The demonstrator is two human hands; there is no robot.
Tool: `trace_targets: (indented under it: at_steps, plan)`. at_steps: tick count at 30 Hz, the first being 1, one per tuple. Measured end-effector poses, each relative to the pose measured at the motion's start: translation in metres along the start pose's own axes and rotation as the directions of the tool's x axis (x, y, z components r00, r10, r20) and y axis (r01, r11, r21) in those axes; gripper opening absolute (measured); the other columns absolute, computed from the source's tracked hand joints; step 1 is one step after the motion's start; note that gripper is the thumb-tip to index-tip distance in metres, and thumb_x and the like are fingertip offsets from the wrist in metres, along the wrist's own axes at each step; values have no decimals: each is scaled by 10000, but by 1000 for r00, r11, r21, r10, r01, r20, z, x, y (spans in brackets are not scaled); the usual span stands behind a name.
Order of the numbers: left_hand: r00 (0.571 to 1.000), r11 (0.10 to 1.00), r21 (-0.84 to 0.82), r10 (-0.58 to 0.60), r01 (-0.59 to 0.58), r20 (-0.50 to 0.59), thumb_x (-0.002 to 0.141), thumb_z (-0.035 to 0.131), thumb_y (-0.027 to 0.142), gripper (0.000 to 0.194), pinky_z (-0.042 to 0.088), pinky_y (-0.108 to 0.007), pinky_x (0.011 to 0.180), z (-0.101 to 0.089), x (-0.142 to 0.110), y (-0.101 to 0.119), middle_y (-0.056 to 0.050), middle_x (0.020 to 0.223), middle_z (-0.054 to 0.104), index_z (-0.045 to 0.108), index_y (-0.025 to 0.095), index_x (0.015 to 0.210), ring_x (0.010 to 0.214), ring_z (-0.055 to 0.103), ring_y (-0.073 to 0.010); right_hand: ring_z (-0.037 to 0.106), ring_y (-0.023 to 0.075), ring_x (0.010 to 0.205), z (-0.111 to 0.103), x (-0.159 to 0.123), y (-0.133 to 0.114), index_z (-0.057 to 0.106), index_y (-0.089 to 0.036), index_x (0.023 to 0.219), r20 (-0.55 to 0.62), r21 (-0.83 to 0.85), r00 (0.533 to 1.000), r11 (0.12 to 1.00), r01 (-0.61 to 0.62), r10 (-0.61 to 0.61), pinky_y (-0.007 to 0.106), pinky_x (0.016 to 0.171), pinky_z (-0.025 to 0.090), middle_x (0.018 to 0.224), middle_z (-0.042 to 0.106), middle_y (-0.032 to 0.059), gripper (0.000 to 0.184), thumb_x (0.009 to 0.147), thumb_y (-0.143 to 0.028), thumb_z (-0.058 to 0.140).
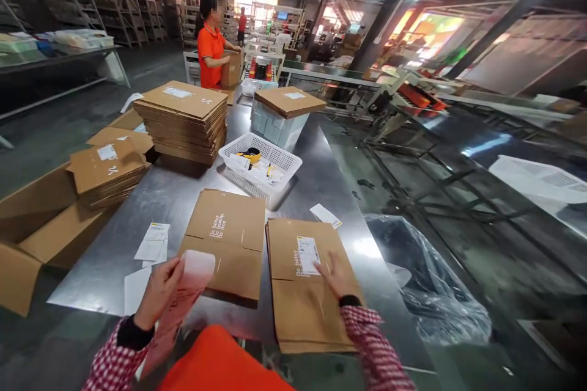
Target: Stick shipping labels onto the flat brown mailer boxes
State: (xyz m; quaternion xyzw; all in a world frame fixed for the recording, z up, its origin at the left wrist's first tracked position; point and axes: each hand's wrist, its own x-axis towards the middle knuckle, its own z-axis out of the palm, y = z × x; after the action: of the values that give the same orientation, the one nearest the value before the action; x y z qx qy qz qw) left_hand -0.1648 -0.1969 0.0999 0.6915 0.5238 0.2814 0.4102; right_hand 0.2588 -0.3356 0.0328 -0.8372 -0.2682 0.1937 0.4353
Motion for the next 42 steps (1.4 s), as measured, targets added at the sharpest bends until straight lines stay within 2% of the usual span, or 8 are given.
trace_targets:
  at_steps: [3,5,7,11,14,23,34,42]
  plan:
    - [999,1000,2,29,-28,-27,843,435,502,388,405,-225,592,-1,-10,27,20,624,550,561,180,667,638,505,-138,516,270,1203,94,-69,-74,597,-217,1178,638,460,713,886,-49,-292,449,1026,387,1288,572,125,795,481,-549,786]
    - [997,999,31,42,-41,-63,852,416,502,398,401,-225,562,-7,-12,35,18,604,538,563,183,665,615,501,-139,570,245,1111,147,-118,-110,609,-231,1170,795,555,385,818,-152,-468,422,989,420,1195,633,83,778,471,-490,832]
    - [991,994,109,26,-11,-132,854,394,518,420,426,-250,569,-19,-12,31,1,613,560,589,184,689,614,526,-158,627,207,932,176,-152,-128,678,-207,1027,831,550,277,789,-274,-483,389,897,474,1008,695,50,536,592,-507,773]
    - [890,940,341,143,15,-433,844,386,517,479,396,-477,985,-38,-12,10,-156,1203,603,632,158,1045,1175,509,-329,606,158,723,177,-161,-134,707,-184,862,836,526,359,793,-307,-415,318,744,494,808,690,11,370,641,-477,755]
    - [922,918,347,291,-193,-257,831,493,469,466,207,-500,1138,-33,-15,5,-113,1425,449,553,215,1216,1359,337,-292,608,162,752,171,-149,-139,714,-178,915,849,510,315,815,-275,-425,321,781,478,846,692,21,369,664,-447,749]
    - [983,962,-246,-75,116,170,782,566,485,412,528,-381,838,3,13,-10,-57,913,713,492,210,1080,923,676,-238,536,150,729,194,-128,-143,678,-183,946,662,444,653,894,54,-368,279,676,449,824,606,20,405,653,-452,754]
    - [977,989,-71,-117,131,176,813,494,562,483,513,-366,762,19,56,-47,-89,950,709,565,166,1080,888,664,-254,562,162,654,243,-111,-121,665,-182,758,499,378,835,925,29,-231,281,623,452,684,633,21,271,791,-440,591]
    - [904,969,222,1,-106,427,915,367,447,409,512,-335,730,13,47,-121,-64,791,715,701,231,821,779,673,-225,619,199,807,260,32,-119,529,-175,1021,251,123,952,981,148,-175,350,738,519,916,660,75,268,813,-336,480]
